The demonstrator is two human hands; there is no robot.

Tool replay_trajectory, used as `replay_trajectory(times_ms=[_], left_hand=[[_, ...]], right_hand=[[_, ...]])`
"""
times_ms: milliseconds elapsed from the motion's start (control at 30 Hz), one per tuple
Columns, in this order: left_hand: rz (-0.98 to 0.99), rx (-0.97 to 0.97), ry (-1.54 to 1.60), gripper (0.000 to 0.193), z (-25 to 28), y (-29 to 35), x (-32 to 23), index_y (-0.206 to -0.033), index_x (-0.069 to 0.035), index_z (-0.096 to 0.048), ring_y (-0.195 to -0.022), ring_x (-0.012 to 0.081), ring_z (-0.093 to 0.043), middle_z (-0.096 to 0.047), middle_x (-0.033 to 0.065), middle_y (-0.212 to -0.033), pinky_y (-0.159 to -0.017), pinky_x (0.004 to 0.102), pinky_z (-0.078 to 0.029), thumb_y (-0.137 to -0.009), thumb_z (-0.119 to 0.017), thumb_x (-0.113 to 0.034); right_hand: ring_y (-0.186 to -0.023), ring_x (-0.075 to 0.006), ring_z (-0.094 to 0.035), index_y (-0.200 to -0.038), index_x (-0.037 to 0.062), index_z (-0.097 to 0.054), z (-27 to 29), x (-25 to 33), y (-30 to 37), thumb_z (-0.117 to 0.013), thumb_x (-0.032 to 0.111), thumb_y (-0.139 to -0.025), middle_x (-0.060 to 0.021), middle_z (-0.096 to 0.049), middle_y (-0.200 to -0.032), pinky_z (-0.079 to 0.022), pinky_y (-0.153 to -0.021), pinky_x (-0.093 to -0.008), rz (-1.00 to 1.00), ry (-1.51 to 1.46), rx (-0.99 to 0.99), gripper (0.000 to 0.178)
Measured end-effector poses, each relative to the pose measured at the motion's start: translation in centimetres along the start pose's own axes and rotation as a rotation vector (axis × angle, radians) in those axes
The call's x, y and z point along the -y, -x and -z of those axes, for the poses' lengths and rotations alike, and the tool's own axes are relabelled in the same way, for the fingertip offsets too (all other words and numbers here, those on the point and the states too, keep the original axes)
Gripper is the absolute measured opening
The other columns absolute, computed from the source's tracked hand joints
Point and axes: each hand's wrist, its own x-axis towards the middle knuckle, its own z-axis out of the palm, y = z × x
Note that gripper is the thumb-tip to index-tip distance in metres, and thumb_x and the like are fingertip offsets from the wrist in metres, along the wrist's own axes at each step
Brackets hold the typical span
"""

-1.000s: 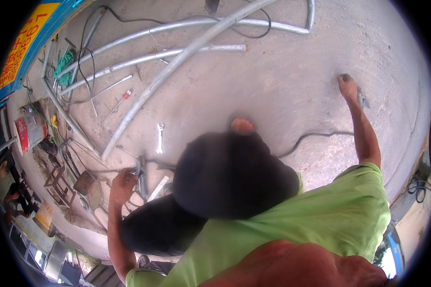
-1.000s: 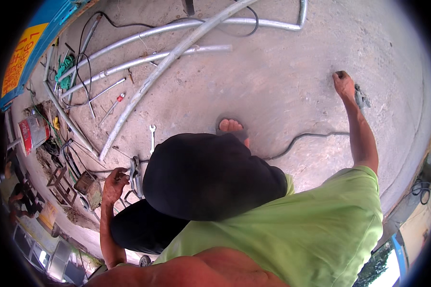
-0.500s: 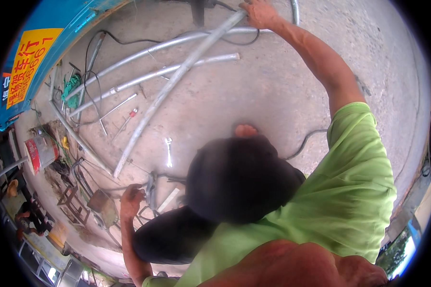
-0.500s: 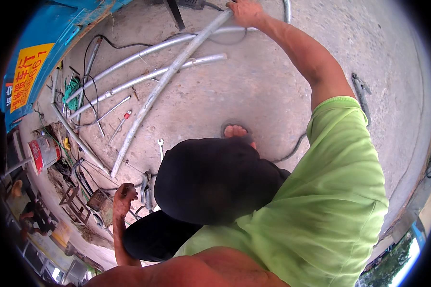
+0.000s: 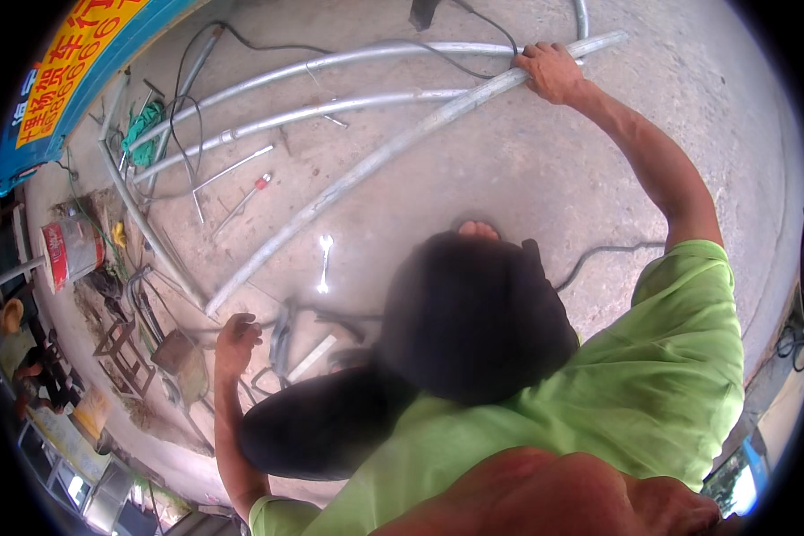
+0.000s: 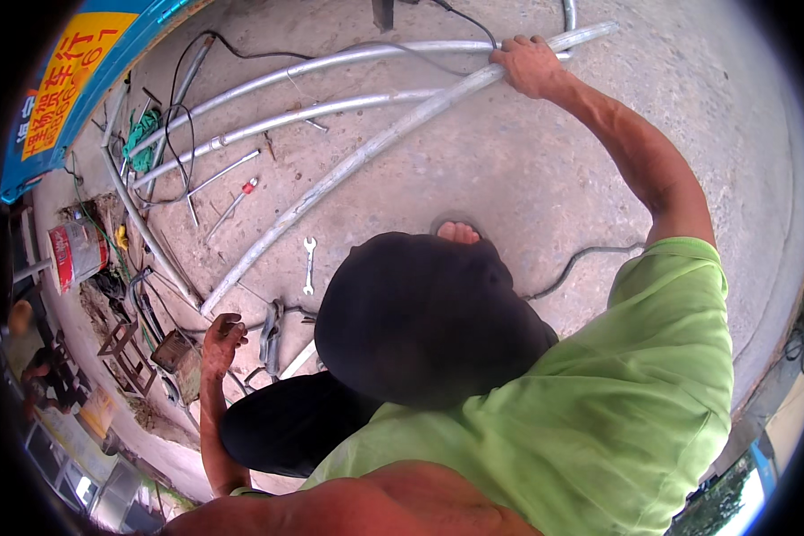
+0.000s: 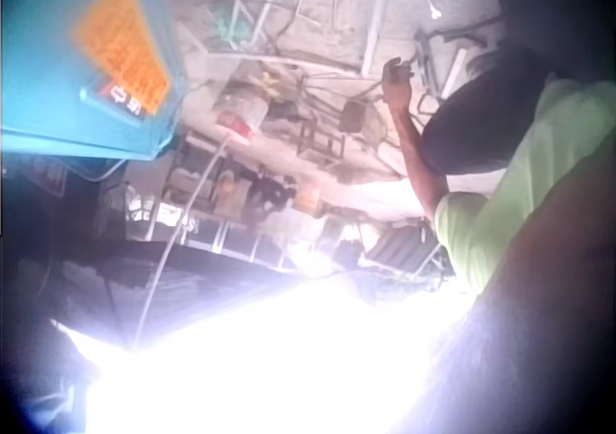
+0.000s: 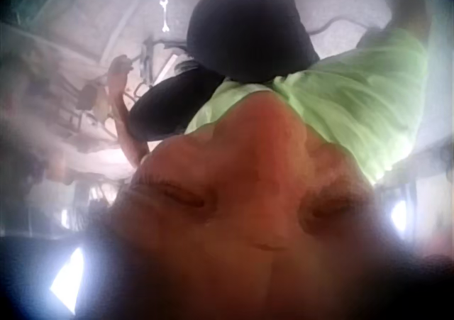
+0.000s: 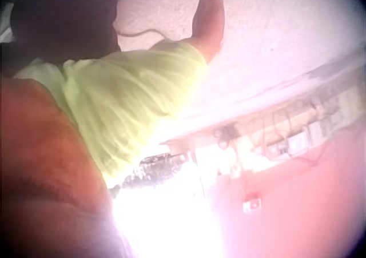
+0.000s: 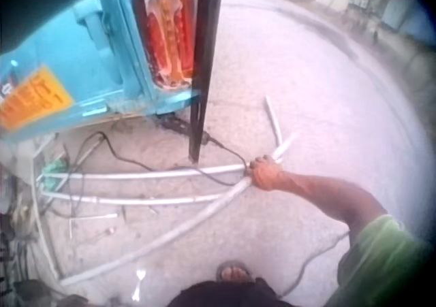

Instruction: The person welds metal pipes together on the ground using a welding tool, then stands up and fits one of the pipes into the frame of a blue three-wheeled vehicle.

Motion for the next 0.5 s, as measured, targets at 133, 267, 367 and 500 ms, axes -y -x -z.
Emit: replay_trajectory(times_ms=[133,267,367,500], left_hand=[[-0.067,0.006,0.028,0.038,0.3,-1.4,0.8,-0.126,-0.001,-0.064,-0.082,0.0174,-0.069,-0.072,0.0100,-0.096,-0.074,0.0310,-0.052,-0.097,-0.068,-0.025],[-0.116,-0.026,0.060,0.035,0.8,-1.7,3.7,-0.122,0.001,-0.065,-0.082,0.0160,-0.067,-0.070,0.0083,-0.090,-0.074,0.0303,-0.052,-0.097,-0.067,-0.023],[-0.059,-0.086,-0.214,0.042,2.5,-2.1,1.5,-0.125,-0.004,-0.067,-0.088,0.0204,-0.070,-0.074,0.0117,-0.093,-0.082,0.0349,-0.054,-0.097,-0.068,-0.035],[-0.030,-0.154,-0.331,0.045,4.4,-1.9,7.0,-0.124,-0.006,-0.069,-0.097,0.0299,-0.073,-0.076,0.0151,-0.099,-0.090,0.0401,-0.055,-0.095,-0.070,-0.040]], right_hand=[[-0.124,-0.0294,-0.058,-0.125,0.0178,-0.068,-0.3,1.9,4.6,-0.073,0.020,-0.091,-0.0096,-0.064,-0.122,-0.044,-0.106,-0.0518,-0.024,-0.112,0.063,0.035],[-0.126,-0.0311,-0.056,-0.125,0.0192,-0.065,-1.3,3.7,7.7,-0.075,0.021,-0.089,-0.0095,-0.062,-0.123,-0.045,-0.104,-0.0539,0.039,-0.179,0.157,0.037],[-0.122,-0.0318,-0.058,-0.128,0.0219,-0.065,-2.9,2.4,9.6,-0.078,0.020,-0.085,-0.0059,-0.065,-0.123,-0.048,-0.100,-0.0530,0.031,-0.225,0.112,0.045],[-0.123,-0.0324,-0.058,-0.135,0.0219,-0.062,-4.9,0.8,7.6,-0.076,0.019,-0.089,-0.0058,-0.064,-0.128,-0.049,-0.100,-0.0527,0.061,-0.158,0.049,0.048]])
